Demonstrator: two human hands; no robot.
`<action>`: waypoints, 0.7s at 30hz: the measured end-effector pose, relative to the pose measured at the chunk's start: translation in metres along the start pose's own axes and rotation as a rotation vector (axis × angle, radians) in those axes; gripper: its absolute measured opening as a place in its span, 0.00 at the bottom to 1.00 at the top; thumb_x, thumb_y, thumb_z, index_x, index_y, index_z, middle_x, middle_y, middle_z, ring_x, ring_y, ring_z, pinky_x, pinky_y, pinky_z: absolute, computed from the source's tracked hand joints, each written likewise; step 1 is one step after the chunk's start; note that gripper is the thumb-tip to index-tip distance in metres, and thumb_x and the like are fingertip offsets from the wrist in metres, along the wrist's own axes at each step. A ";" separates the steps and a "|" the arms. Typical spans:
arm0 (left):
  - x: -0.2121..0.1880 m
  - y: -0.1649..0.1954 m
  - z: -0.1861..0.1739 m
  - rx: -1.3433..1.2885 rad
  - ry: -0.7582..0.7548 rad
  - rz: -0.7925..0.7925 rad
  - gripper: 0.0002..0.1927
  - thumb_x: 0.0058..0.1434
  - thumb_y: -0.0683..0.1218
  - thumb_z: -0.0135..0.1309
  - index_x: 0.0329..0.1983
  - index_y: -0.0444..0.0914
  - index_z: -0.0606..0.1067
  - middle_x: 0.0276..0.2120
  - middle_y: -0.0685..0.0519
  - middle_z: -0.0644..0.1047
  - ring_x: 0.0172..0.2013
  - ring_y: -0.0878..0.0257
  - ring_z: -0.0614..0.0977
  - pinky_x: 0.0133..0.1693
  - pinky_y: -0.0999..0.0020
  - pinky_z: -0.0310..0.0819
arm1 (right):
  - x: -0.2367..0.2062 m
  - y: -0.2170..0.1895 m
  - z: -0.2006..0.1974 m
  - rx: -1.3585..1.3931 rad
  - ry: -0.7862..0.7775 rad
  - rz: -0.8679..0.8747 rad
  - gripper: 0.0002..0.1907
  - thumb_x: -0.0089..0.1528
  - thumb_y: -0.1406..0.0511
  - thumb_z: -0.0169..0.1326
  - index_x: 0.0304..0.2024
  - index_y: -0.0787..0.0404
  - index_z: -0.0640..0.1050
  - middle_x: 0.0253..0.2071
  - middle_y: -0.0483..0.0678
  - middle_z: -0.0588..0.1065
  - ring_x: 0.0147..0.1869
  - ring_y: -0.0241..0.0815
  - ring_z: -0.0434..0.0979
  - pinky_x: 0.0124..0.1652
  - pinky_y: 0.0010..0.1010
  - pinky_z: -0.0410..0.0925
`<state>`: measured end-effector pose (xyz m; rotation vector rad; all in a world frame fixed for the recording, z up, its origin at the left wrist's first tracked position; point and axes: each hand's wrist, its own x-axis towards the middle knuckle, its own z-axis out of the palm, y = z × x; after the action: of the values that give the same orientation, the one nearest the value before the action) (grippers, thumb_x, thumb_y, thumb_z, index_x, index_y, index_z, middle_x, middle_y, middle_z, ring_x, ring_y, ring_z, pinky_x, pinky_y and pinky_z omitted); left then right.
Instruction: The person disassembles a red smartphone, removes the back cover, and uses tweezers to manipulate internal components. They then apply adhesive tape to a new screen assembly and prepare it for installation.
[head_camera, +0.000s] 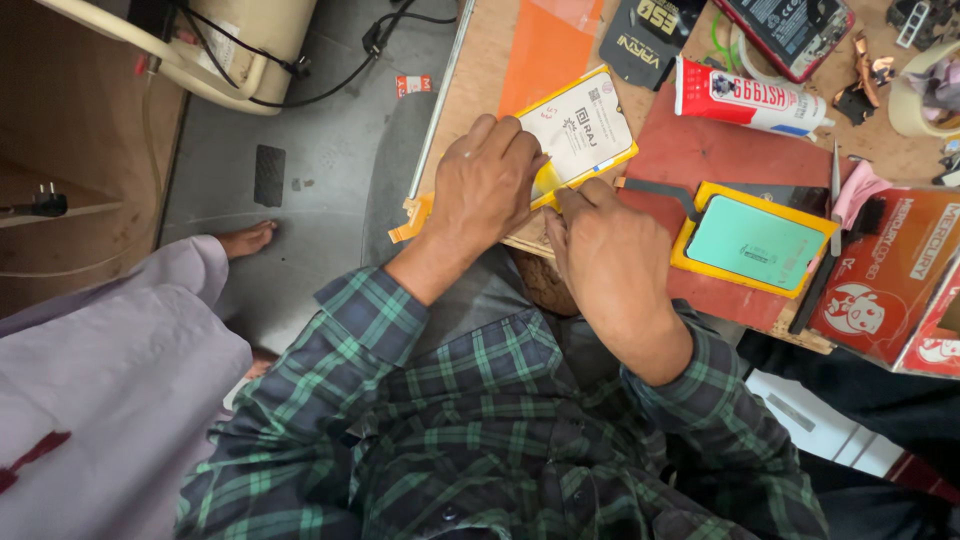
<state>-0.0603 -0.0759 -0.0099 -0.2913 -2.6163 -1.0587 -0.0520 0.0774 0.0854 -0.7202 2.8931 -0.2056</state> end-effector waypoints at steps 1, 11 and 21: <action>0.000 0.001 -0.001 -0.004 0.000 -0.012 0.08 0.61 0.44 0.62 0.36 0.38 0.74 0.35 0.50 0.72 0.40 0.51 0.75 0.38 0.56 0.73 | 0.001 0.000 0.000 0.002 -0.008 0.002 0.11 0.62 0.61 0.61 0.41 0.63 0.82 0.37 0.51 0.76 0.31 0.55 0.79 0.29 0.44 0.70; 0.007 0.006 -0.010 -0.052 -0.032 -0.059 0.20 0.58 0.47 0.63 0.50 0.35 0.73 0.40 0.46 0.71 0.41 0.47 0.75 0.37 0.54 0.73 | 0.006 -0.003 0.002 -0.015 -0.005 0.002 0.12 0.61 0.61 0.62 0.41 0.63 0.81 0.37 0.51 0.76 0.32 0.56 0.79 0.29 0.45 0.70; 0.022 0.003 -0.010 -0.025 -0.103 -0.149 0.20 0.60 0.48 0.63 0.51 0.42 0.70 0.33 0.48 0.75 0.35 0.47 0.80 0.32 0.52 0.72 | 0.004 -0.004 -0.001 0.007 -0.007 0.027 0.13 0.61 0.60 0.62 0.43 0.62 0.82 0.35 0.52 0.76 0.33 0.56 0.79 0.29 0.46 0.70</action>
<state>-0.0774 -0.0788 0.0065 -0.1630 -2.7549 -1.1533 -0.0538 0.0719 0.0861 -0.6786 2.8925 -0.2099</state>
